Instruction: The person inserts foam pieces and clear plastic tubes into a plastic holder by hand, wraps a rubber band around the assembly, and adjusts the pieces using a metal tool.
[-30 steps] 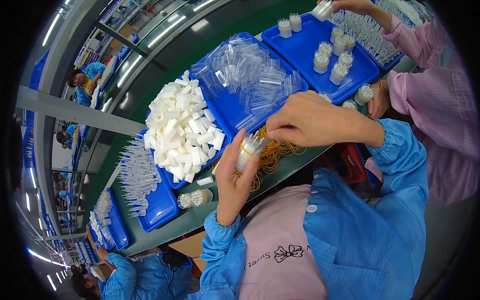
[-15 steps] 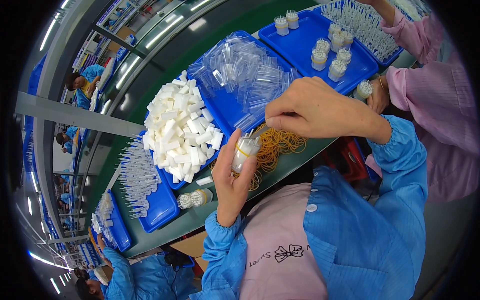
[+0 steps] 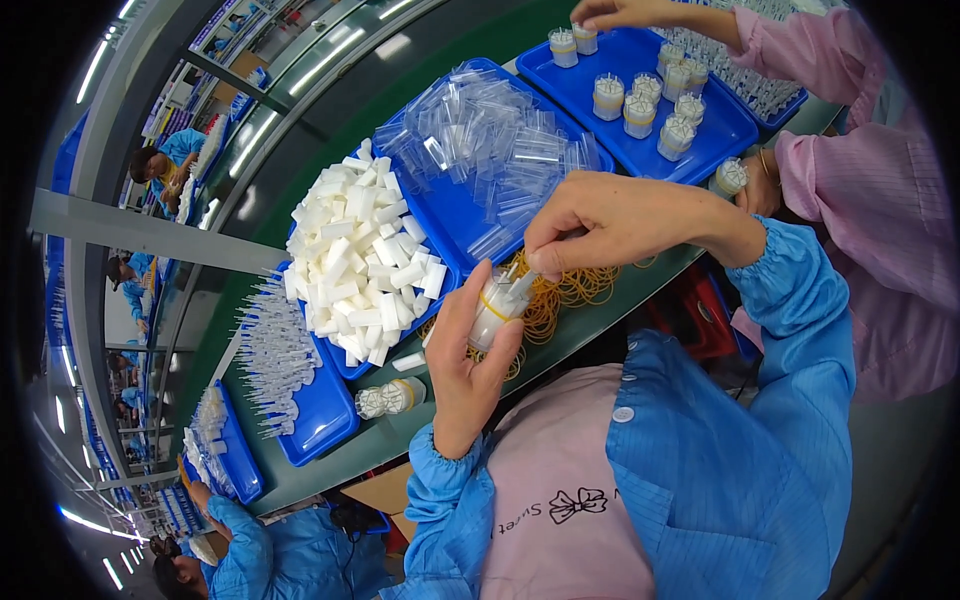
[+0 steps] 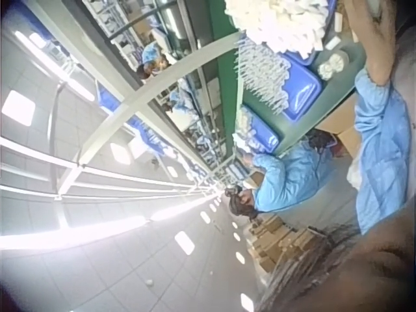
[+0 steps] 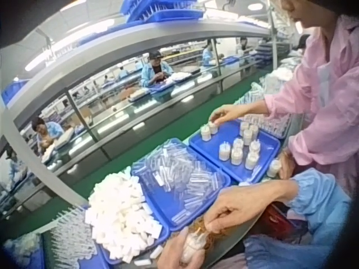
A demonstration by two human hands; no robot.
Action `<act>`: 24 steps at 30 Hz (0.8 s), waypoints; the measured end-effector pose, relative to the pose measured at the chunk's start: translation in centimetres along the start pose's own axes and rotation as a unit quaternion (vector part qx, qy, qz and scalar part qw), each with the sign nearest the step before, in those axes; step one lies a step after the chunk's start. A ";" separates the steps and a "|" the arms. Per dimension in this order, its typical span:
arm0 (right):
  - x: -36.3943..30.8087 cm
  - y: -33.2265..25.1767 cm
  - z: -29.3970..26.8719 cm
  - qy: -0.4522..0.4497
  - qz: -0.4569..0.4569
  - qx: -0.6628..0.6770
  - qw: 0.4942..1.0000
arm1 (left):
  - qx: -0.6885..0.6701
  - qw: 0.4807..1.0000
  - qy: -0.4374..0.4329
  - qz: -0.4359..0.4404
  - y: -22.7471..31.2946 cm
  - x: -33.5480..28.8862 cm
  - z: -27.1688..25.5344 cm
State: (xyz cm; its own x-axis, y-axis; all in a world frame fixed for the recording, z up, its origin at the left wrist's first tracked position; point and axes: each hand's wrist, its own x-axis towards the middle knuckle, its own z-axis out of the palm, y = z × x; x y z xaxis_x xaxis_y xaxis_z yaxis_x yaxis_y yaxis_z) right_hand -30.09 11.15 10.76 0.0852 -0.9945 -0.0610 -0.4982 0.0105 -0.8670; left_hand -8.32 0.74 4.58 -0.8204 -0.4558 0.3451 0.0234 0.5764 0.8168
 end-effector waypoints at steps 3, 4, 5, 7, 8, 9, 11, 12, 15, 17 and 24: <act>0.0 -0.3 -0.4 -0.033 0.000 -0.050 0.998 | -0.011 1.000 -0.018 -0.011 0.0 0.1 0.0; 0.0 -0.5 -0.5 -0.021 -0.018 -0.089 0.996 | -0.018 0.999 -0.025 -0.013 0.0 0.1 0.1; 0.0 -0.7 -0.6 -0.010 -0.036 -0.128 0.991 | -0.018 0.999 -0.026 -0.013 0.0 0.2 0.1; -0.2 -1.2 -0.8 -0.017 -0.027 -0.152 0.988 | -0.023 0.999 -0.034 -0.003 0.0 0.2 0.2; -0.2 -1.3 -0.9 -0.025 -0.020 -0.177 0.984 | -0.024 0.999 -0.035 -0.003 -0.1 0.3 0.2; -0.3 -1.2 -1.0 -0.024 -0.020 -0.177 0.984 | -0.038 0.998 -0.046 -0.003 -0.2 0.2 0.3; -0.6 -0.9 -1.0 -0.020 -0.061 -0.171 0.983 | -0.054 0.997 -0.059 -0.002 -0.1 0.1 0.6; -0.7 -0.9 -1.1 -0.019 -0.060 -0.170 0.983 | -0.071 0.995 -0.070 -0.019 0.1 0.1 0.7; -0.8 -1.3 -1.6 -0.049 -0.064 -0.182 0.980 | -0.087 0.992 -0.086 -0.041 0.5 -0.1 0.7; -0.9 -1.8 -2.1 -0.073 -0.036 -0.198 0.977 | -0.087 0.991 -0.092 -0.043 0.4 -0.1 0.6; -1.3 -1.2 -1.9 0.001 -0.056 -0.157 0.986 | -0.152 0.983 -0.074 -0.066 -0.1 -0.1 0.4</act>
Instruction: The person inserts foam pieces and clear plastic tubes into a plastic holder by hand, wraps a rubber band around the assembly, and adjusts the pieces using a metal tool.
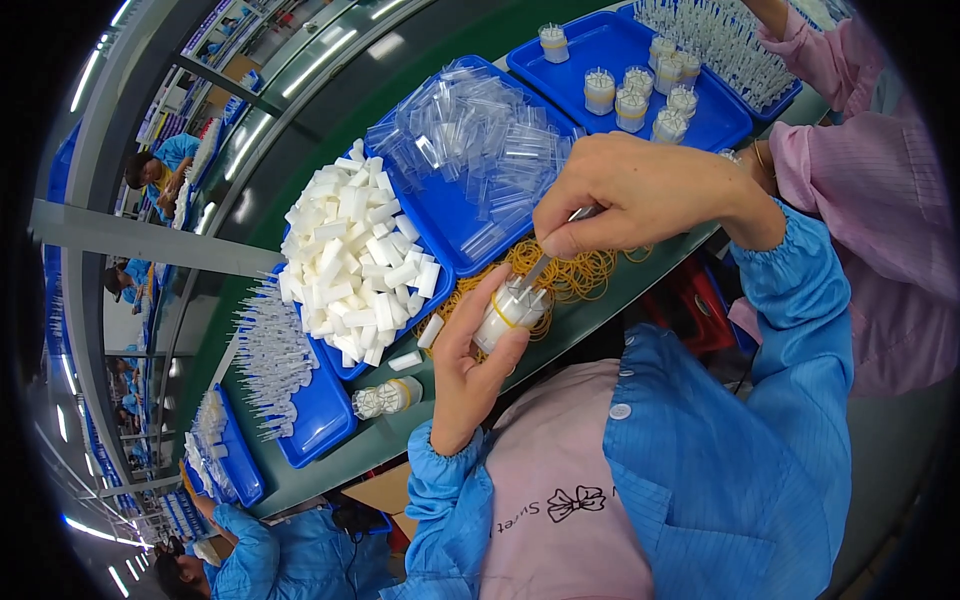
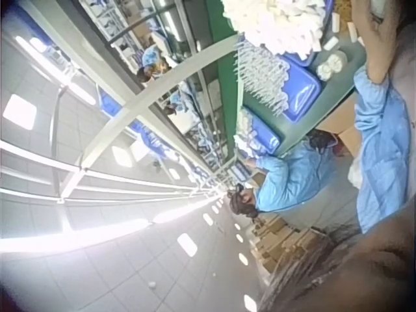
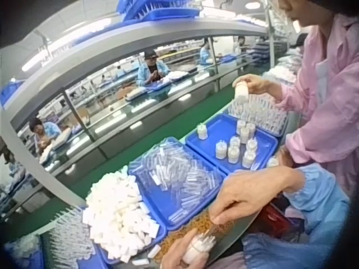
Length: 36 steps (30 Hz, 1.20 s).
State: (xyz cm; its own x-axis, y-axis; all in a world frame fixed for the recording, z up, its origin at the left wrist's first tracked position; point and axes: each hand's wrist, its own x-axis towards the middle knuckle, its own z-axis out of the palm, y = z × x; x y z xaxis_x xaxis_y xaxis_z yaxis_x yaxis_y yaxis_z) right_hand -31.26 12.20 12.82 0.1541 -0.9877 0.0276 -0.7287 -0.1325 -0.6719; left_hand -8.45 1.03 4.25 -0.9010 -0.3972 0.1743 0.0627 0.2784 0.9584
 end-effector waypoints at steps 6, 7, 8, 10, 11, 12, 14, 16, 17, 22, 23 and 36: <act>0.4 -0.6 0.3 -0.021 0.014 0.015 1.000 | -0.010 1.000 -0.008 0.005 0.0 0.0 0.1; 0.5 -0.6 0.4 -0.022 0.011 0.016 1.000 | -0.007 1.000 -0.009 0.010 0.0 0.0 0.2; 0.5 -0.6 0.5 -0.023 0.009 0.017 1.000 | -0.007 1.000 -0.009 0.010 -0.1 0.0 0.2; 0.4 -0.7 0.2 -0.036 0.012 0.017 0.999 | -0.009 1.000 -0.021 0.002 -0.1 0.0 0.1; 0.4 -0.7 0.0 -0.050 0.014 0.016 0.999 | -0.009 1.000 -0.021 0.002 -0.1 -0.1 0.1; 0.3 -0.6 0.0 -0.050 0.014 0.016 0.999 | -0.007 1.000 -0.021 0.002 -0.1 -0.2 0.0; 0.0 -0.3 -0.2 -0.048 0.006 0.002 0.999 | -0.005 1.000 -0.021 0.005 -0.2 -0.3 -0.1; -0.2 -0.1 -0.4 -0.025 0.024 0.049 0.998 | -0.072 0.996 0.031 -0.040 -0.4 -0.6 -0.1; -0.3 0.1 -0.4 -0.002 0.041 0.097 0.994 | -0.123 0.990 0.040 -0.062 0.1 -0.6 -0.2; -0.5 -0.9 1.0 0.094 0.053 0.197 0.974 | -0.261 0.956 0.059 -0.122 0.5 -0.5 -0.7; -0.3 -1.5 1.5 0.089 0.016 0.177 0.980 | -0.322 0.939 0.011 -0.122 0.7 -0.5 -1.0; -0.6 -1.6 1.9 0.254 0.034 0.044 0.966 | -0.223 0.973 0.050 -0.027 -0.4 -0.4 -0.1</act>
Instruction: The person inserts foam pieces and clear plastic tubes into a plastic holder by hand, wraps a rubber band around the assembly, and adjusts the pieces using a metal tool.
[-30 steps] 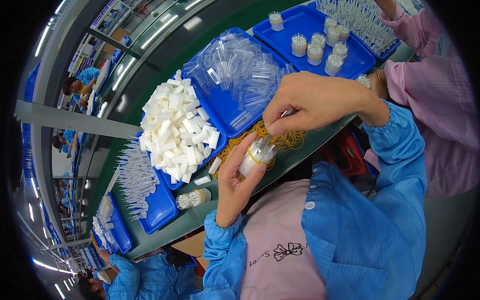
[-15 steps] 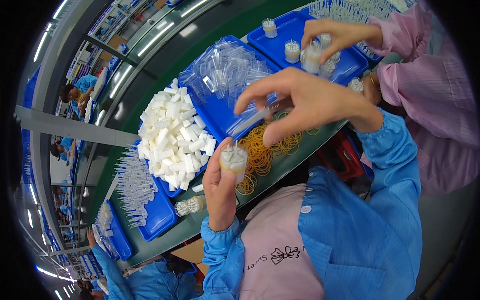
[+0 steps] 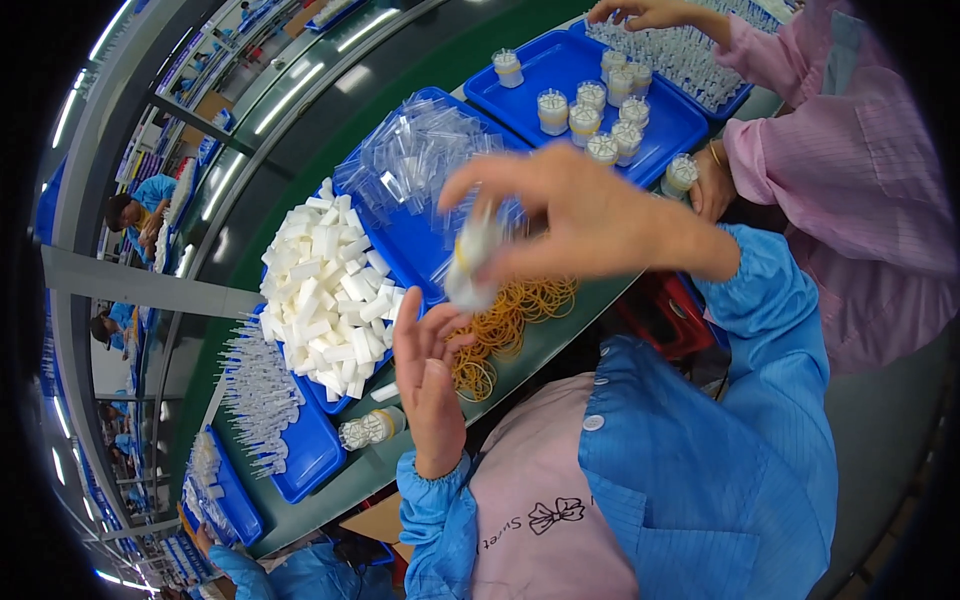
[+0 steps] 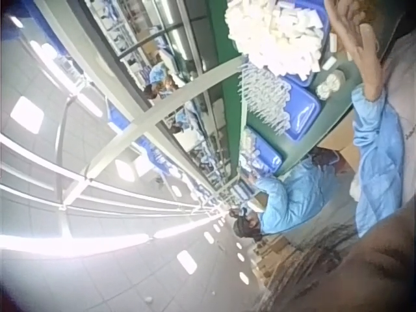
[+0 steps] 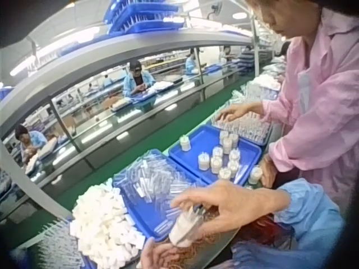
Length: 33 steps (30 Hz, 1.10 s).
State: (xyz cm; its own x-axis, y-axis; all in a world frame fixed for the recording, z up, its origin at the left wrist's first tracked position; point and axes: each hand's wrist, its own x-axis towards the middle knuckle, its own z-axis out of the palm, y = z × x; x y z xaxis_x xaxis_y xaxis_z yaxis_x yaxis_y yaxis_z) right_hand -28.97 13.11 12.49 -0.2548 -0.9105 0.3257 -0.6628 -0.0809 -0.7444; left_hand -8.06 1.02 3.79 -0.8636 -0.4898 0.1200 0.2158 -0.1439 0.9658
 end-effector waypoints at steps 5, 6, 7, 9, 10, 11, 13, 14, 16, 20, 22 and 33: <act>2.5 5.7 -5.6 0.267 -0.001 -0.151 0.952 | -0.029 0.999 0.033 -0.007 -0.2 -0.2 0.0; 3.2 6.5 -6.5 0.267 -0.001 -0.153 0.952 | -0.033 0.999 0.030 -0.012 -0.2 -0.3 0.0; 4.0 7.4 -7.3 0.269 0.045 -0.158 0.949 | -0.036 0.999 0.028 -0.017 -0.2 -0.3 0.0; 5.8 10.1 -9.0 0.270 0.088 -0.161 0.945 | -0.031 0.999 0.030 -0.019 -0.2 -0.4 0.0; 6.5 12.2 -10.0 0.245 0.084 -0.168 0.951 | -0.026 0.999 0.029 -0.024 -0.2 -0.4 0.0; 7.3 14.1 -10.7 0.218 0.079 -0.175 0.957 | -0.035 0.998 0.034 -0.033 -0.1 -0.3 0.1; 9.8 16.6 -11.5 0.205 0.081 -0.246 0.944 | -0.029 0.998 0.037 -0.031 0.1 -0.6 0.0; 10.7 17.9 -11.9 0.194 0.086 -0.320 0.923 | -0.027 0.999 0.034 -0.031 0.1 -0.6 -0.1; 11.6 21.9 -12.5 0.203 0.117 -0.377 0.896 | -0.029 0.999 0.034 -0.029 0.2 -0.5 0.1; 14.0 24.0 -11.3 0.180 0.186 -0.528 0.809 | -0.014 0.997 0.063 -0.031 0.3 -1.1 -0.7; 14.7 24.7 -11.2 0.169 0.221 -0.501 0.820 | 0.001 0.995 0.098 -0.028 0.4 -1.5 -1.0; 13.9 28.9 -13.4 0.232 0.264 -0.413 0.840 | 0.032 0.993 0.104 -0.053 0.2 -1.6 -0.8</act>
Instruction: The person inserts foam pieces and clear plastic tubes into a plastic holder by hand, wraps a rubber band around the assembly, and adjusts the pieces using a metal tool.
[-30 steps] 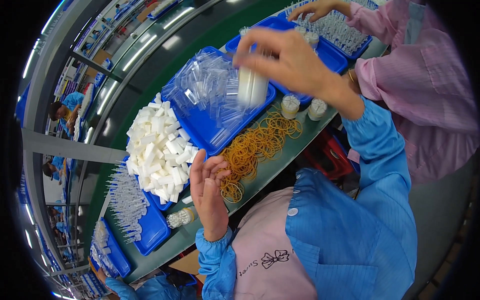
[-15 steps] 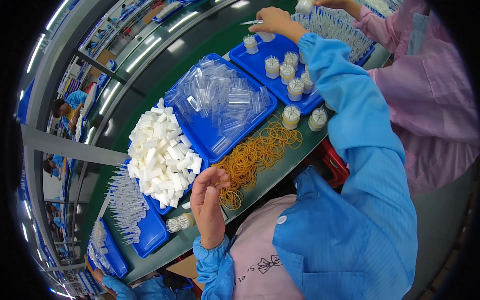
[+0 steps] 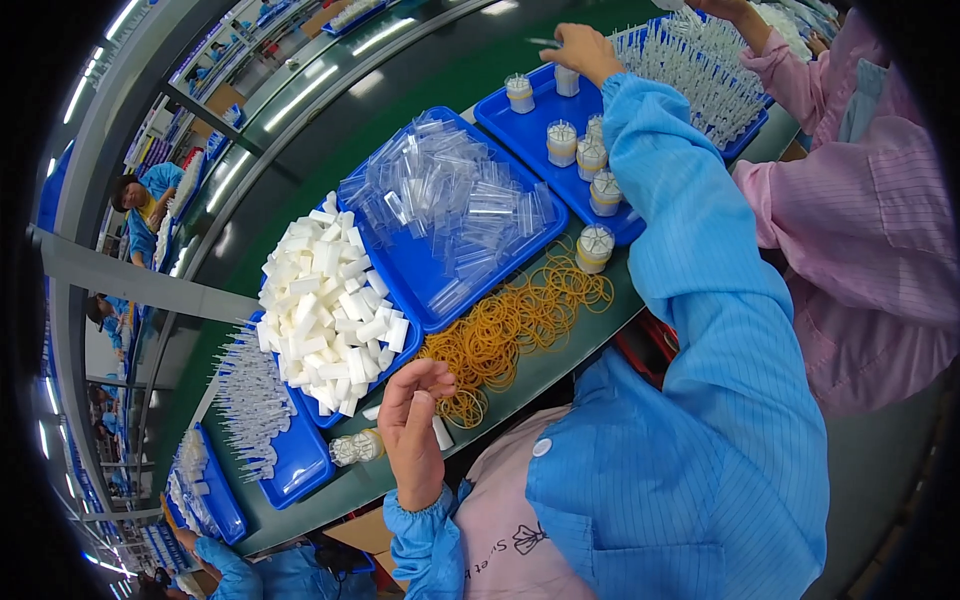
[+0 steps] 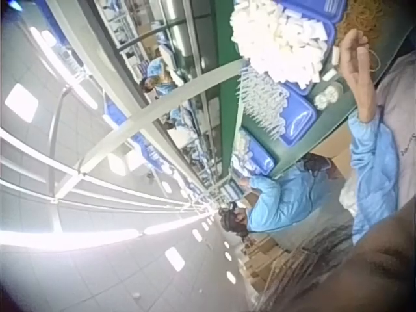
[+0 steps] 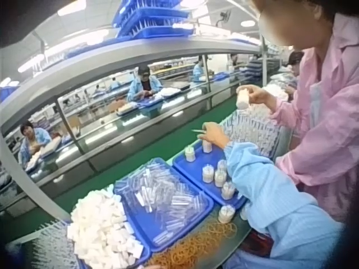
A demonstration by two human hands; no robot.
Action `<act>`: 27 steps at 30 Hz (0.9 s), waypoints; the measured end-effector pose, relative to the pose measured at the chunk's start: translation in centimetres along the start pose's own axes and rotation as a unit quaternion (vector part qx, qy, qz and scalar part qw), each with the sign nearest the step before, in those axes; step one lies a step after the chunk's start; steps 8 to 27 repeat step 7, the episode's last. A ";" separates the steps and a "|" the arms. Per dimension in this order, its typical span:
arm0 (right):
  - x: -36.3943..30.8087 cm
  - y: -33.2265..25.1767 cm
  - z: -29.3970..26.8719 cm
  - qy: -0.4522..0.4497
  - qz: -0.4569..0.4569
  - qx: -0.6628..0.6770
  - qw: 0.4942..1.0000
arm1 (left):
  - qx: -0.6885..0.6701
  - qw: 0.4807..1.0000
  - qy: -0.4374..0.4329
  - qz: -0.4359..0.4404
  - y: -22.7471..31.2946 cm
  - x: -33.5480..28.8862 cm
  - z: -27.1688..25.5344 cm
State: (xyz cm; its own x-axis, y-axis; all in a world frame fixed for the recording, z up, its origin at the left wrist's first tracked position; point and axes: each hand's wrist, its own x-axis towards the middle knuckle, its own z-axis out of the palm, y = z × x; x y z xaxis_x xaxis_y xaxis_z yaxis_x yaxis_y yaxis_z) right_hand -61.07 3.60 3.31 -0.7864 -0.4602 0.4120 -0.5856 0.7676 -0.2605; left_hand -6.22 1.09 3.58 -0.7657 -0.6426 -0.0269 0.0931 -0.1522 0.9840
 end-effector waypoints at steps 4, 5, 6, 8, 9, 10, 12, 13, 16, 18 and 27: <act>1.6 -1.8 -1.4 -0.033 -0.058 0.070 0.995 | -0.004 1.000 -0.019 -0.002 -0.2 -0.1 0.4; 1.4 -3.5 -1.9 -0.121 -0.084 0.079 0.986 | -0.006 1.000 -0.016 -0.001 -0.3 -0.1 0.4; 0.6 -5.1 -2.1 -0.118 -0.114 0.032 0.986 | -0.001 1.000 -0.025 -0.009 -0.3 -0.1 0.5; -1.1 -7.1 -2.5 -0.113 -0.146 -0.014 0.983 | 0.004 0.999 -0.034 -0.016 -0.2 -0.1 0.6; -1.1 -7.1 -2.5 -0.113 -0.146 -0.014 0.983 | 0.004 0.999 -0.034 -0.016 -0.2 -0.1 0.6; -1.1 -7.1 -2.5 -0.113 -0.146 -0.014 0.983 | 0.004 0.999 -0.034 -0.016 -0.2 -0.1 0.6; -1.1 -7.1 -2.5 -0.113 -0.146 -0.014 0.983 | 0.004 0.999 -0.034 -0.016 -0.2 -0.1 0.6; -1.1 -7.1 -2.5 -0.113 -0.146 -0.014 0.983 | 0.004 0.999 -0.034 -0.016 -0.2 -0.1 0.6; -1.1 -7.1 -2.5 -0.113 -0.146 -0.014 0.983 | 0.004 0.999 -0.034 -0.016 -0.2 -0.1 0.6; -1.1 -7.1 -2.5 -0.113 -0.146 -0.014 0.983 | 0.004 0.999 -0.034 -0.016 -0.2 -0.1 0.6; -1.1 -7.1 -2.5 -0.113 -0.146 -0.014 0.983 | 0.004 0.999 -0.034 -0.016 -0.2 -0.1 0.6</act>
